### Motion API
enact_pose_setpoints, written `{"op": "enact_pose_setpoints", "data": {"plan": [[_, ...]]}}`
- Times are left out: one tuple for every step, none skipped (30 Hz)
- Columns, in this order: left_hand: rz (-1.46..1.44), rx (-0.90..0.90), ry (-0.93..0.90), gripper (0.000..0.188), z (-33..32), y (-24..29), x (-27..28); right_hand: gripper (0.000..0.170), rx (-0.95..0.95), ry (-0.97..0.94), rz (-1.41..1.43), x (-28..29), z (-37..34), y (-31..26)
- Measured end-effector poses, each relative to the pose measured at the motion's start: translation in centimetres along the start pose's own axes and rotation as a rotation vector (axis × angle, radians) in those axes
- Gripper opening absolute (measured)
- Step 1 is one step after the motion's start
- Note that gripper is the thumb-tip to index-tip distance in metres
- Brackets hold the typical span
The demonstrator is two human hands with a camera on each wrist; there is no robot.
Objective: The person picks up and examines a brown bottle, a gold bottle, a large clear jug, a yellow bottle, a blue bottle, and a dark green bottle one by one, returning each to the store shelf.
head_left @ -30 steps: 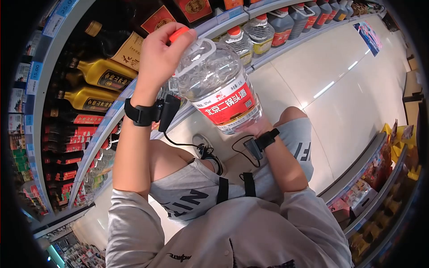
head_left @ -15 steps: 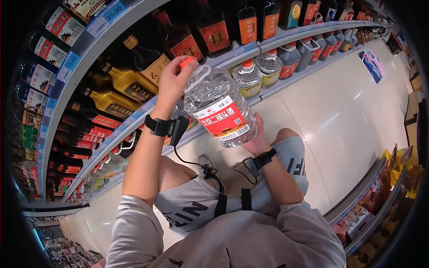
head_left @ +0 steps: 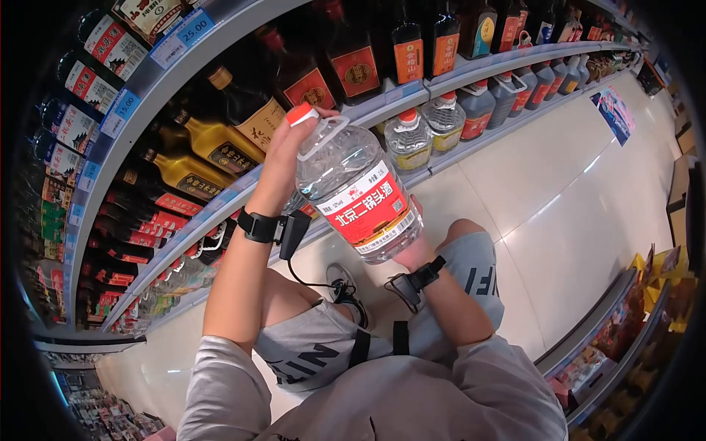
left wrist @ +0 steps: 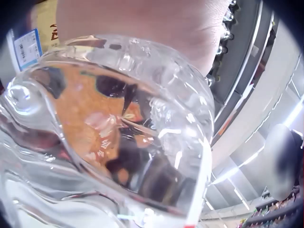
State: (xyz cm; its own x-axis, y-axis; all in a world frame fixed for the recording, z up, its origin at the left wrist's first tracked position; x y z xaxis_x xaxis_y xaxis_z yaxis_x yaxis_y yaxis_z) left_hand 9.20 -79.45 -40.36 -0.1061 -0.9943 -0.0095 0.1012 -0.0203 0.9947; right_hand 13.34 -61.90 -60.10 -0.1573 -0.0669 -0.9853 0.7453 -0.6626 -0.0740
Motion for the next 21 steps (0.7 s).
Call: {"op": "enact_pose_setpoints", "data": {"plan": [[-0.06,0.057,-0.052,0.042,0.3,-1.2,0.6,0.071,-0.03,0.007,0.027,0.0,0.0,0.0],[-0.059,0.054,-0.055,0.042,0.4,-1.4,0.5,0.071,-0.059,0.017,0.056,0.0,-0.1,0.2],[-0.094,0.094,-0.065,0.045,0.3,-1.7,0.4,0.069,-0.066,-0.006,0.06,-0.1,-0.1,0.2],[-0.129,0.138,-0.076,0.047,0.2,-2.0,0.2,0.069,-0.063,-0.007,0.06,0.3,0.0,0.3],[-0.107,0.149,-0.06,0.051,0.3,-2.2,0.3,0.067,-0.084,0.025,0.071,0.7,0.1,0.6],[-0.109,0.151,-0.066,0.051,0.3,-2.2,0.2,0.065,-0.105,0.059,0.08,1.0,0.2,0.8],[-0.131,0.166,-0.05,0.051,0.3,-2.2,0.2,0.063,-0.127,0.067,0.106,1.1,-0.1,0.8],[-0.152,0.182,-0.033,0.052,0.3,-2.2,0.3,0.063,-0.124,0.07,0.105,0.8,-0.2,0.9],[-0.144,0.192,-0.005,0.053,0.4,-2.8,0.9,0.063,-0.13,0.091,0.084,0.6,-0.1,0.9],[-0.144,0.192,-0.006,0.053,0.3,-2.9,1.1,0.064,-0.137,0.111,0.063,0.3,0.0,0.9],[-0.258,0.216,0.025,0.052,0.1,-3.1,1.2,0.065,-0.153,0.089,0.058,-0.5,-0.1,0.9],[-0.371,0.241,0.057,0.051,0.0,-3.2,1.3,0.065,-0.152,0.089,0.058,0.3,0.0,0.8],[-0.338,0.215,0.094,0.053,-0.1,-3.0,1.5,0.065,-0.177,0.072,-0.013,1.7,0.0,0.8],[-0.339,0.218,0.09,0.053,-0.1,-3.1,1.8,0.066,-0.201,0.057,-0.082,1.6,0.1,0.7],[-0.329,0.226,0.102,0.053,0.0,-3.3,2.2,0.066,-0.161,0.132,-0.237,1.9,0.0,0.3],[-0.32,0.234,0.116,0.053,0.0,-3.4,2.6,0.066,-0.159,0.134,-0.237,1.8,0.0,0.3],[-0.37,0.228,0.09,0.052,0.1,-3.3,2.4,0.066,-0.105,0.233,-0.351,1.9,0.1,-0.1],[-0.371,0.229,0.089,0.052,0.1,-3.2,2.3,0.066,-0.05,0.333,-0.464,1.9,0.1,-0.4],[-0.349,0.193,0.14,0.052,0.2,-2.9,2.3,0.065,0.035,0.349,-0.494,1.5,0.0,-0.6],[-0.327,0.158,0.186,0.052,0.3,-2.6,2.2,0.065,0.039,0.353,-0.494,1.1,-0.1,-1.1],[-0.296,0.151,0.168,0.054,0.2,-2.1,2.1,0.063,0.104,0.291,-0.601,0.3,0.0,-2.2]]}}
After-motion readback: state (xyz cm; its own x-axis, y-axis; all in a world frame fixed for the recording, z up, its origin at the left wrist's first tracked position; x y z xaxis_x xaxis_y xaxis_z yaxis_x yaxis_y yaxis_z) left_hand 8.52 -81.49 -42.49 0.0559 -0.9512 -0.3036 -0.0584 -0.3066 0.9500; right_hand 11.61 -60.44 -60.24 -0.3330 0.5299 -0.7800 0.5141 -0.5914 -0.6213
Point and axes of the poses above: each hand's wrist, its own z-axis towards the middle knuckle, its own x-axis out of the back of the hand, y = z × x, the point moved 4 cm from there along z, towards the middle knuckle, and after that the axes turned 7 degrees about -y, right-handed, at the moved point
